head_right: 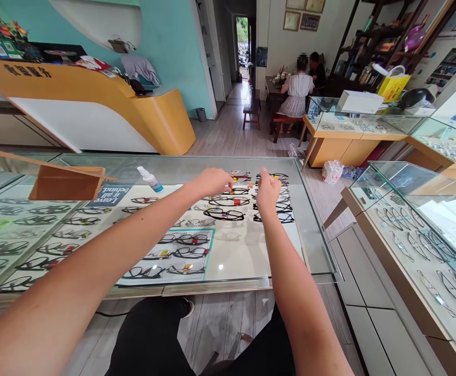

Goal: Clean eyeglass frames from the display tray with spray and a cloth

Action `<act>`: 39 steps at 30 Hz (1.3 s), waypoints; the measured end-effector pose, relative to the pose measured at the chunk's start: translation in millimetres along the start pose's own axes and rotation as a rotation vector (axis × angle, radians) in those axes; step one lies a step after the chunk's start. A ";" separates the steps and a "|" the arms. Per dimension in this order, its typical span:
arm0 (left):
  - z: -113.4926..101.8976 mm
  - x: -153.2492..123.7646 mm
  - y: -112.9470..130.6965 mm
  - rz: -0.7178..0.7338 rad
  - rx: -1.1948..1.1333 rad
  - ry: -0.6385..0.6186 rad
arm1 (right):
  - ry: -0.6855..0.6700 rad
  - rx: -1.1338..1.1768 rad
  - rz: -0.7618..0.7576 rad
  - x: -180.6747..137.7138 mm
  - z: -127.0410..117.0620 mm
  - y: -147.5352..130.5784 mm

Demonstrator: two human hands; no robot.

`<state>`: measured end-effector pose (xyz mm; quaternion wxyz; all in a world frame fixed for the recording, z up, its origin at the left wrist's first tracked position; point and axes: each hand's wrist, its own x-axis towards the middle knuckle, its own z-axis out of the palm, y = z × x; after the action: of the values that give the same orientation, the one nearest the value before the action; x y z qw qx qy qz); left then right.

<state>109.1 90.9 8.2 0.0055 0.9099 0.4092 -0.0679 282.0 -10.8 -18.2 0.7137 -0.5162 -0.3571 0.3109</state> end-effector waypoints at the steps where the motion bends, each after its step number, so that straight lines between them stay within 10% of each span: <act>1: 0.8 1.2 1.3 0.003 0.004 -0.010 | -0.002 0.015 0.007 -0.6 0.7 -0.5; 39: -7.4 28.5 -20.5 -0.013 -0.261 0.053 | -0.026 -0.007 0.006 -3.8 4.5 1.3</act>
<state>113.4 126.2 12.8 0.1129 0.9002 0.4204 0.0099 276.1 -11.2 -19.2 0.7061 -0.5157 -0.3661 0.3185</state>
